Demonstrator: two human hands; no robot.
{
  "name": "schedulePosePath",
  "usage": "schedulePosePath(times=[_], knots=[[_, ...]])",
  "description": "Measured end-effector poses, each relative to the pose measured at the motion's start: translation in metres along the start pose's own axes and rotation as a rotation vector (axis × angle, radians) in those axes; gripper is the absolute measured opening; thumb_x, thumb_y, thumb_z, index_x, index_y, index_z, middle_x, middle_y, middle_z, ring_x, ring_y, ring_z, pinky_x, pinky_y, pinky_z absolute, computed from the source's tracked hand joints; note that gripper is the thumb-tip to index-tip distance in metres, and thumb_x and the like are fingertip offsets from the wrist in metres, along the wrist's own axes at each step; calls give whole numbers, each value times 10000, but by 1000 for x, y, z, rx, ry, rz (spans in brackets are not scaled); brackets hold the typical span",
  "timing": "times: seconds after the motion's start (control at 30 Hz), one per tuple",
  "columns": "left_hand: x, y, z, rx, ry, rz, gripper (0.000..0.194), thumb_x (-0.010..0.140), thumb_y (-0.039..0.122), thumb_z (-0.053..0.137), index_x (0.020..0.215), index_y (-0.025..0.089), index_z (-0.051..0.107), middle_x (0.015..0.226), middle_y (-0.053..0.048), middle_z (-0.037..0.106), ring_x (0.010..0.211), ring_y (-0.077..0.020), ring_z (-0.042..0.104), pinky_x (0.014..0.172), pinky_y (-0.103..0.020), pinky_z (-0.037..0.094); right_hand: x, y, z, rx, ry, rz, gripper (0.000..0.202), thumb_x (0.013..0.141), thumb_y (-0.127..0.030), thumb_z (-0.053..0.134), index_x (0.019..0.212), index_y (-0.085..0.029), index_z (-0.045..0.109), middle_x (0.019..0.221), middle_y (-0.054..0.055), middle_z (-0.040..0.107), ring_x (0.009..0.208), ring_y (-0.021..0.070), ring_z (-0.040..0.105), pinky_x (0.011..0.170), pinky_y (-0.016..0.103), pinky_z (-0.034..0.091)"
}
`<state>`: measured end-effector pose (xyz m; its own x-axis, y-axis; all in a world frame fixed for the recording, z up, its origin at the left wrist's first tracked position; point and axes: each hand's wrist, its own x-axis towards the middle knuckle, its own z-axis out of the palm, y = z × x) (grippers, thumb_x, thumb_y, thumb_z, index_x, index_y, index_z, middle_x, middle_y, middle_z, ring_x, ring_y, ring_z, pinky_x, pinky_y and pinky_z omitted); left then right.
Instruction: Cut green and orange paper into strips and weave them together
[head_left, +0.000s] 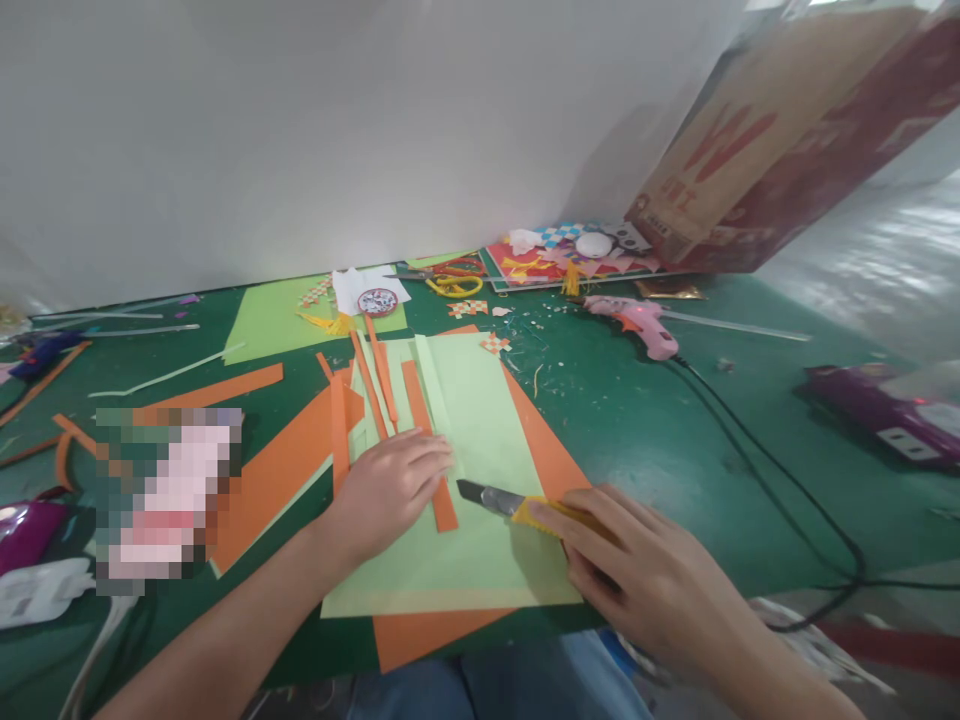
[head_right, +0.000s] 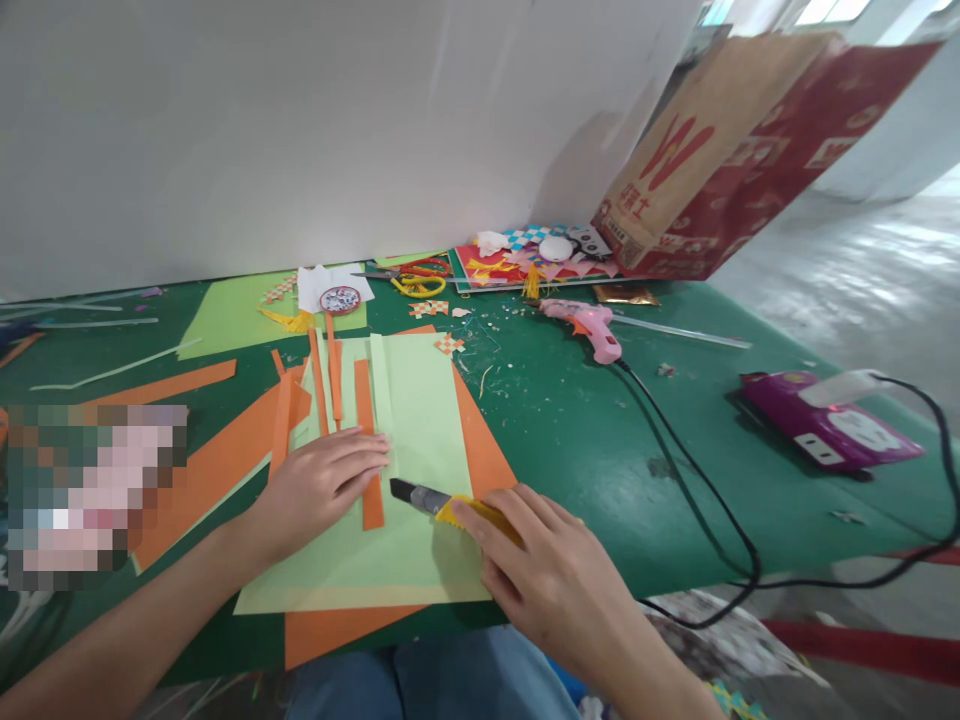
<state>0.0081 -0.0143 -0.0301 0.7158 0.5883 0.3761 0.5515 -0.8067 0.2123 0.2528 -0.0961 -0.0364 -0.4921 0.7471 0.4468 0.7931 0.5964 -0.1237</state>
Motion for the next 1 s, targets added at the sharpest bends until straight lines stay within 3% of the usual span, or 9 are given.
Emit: schedulePosePath(times=[0.23,0.43,0.73,1.0], knots=[[2,0,-2,-19,-9,0,227,929,172,442,969,144,663,1022,-40,722,1016,-172,652,957,-361,512,3,-18,-9,23,-99,-8,356,922,-154,302,1102,-145,609,784,70,620,688,155,608,551,261,519],[1,0,-1,-8,5,16,233,933,174,433,935,154,665,1005,-37,726,1006,-176,658,942,-373,518,10,-29,-6,-32,-73,-4,373,940,-151,261,1057,-139,615,738,48,597,588,115,593,443,226,440],[1,0,-1,-11,-10,11,224,934,175,437,950,149,658,1017,-40,724,1024,-171,651,952,-357,512,7,-28,-9,-39,-37,18,365,924,-131,273,1011,-141,627,719,33,586,518,95,562,425,221,434],[1,0,-2,-11,-22,-2,243,942,190,421,987,163,658,1045,-31,716,1034,-163,645,968,-349,504,13,-18,-1,-93,-59,11,343,893,-135,336,1095,-153,613,764,34,606,533,85,554,417,205,395]])
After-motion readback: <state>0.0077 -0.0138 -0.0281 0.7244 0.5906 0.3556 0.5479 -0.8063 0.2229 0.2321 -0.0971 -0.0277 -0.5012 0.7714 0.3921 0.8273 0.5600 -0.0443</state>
